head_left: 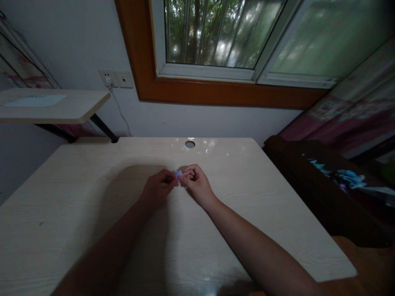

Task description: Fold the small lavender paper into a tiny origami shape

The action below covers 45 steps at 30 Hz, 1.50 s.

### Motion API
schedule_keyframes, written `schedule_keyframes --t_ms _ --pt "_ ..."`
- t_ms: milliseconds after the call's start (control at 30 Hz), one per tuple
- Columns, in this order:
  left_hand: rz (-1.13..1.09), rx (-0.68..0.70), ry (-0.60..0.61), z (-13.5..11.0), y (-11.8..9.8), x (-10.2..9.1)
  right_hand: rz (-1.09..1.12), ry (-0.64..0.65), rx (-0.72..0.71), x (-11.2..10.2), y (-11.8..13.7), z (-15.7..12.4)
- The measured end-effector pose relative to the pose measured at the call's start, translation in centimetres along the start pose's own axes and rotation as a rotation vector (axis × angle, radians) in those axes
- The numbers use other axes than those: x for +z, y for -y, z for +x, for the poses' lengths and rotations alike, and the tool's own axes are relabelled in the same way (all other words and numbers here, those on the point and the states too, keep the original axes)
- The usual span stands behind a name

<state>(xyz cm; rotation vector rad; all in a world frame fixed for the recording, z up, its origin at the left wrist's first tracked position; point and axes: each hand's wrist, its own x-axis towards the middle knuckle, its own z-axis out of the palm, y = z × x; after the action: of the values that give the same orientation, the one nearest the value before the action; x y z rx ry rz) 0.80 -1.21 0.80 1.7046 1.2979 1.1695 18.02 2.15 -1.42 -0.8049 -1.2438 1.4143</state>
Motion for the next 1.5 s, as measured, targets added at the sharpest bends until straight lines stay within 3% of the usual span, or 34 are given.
schedule_keyframes --t_ms 567,1500 --pt "-0.122 -0.067 -0.016 0.07 0.29 0.09 0.006 -0.001 0.012 0.08 0.34 -0.13" --pt "-0.060 -0.061 -0.041 0.15 0.50 0.20 -0.169 0.026 -0.034 -0.01 0.48 -0.51"
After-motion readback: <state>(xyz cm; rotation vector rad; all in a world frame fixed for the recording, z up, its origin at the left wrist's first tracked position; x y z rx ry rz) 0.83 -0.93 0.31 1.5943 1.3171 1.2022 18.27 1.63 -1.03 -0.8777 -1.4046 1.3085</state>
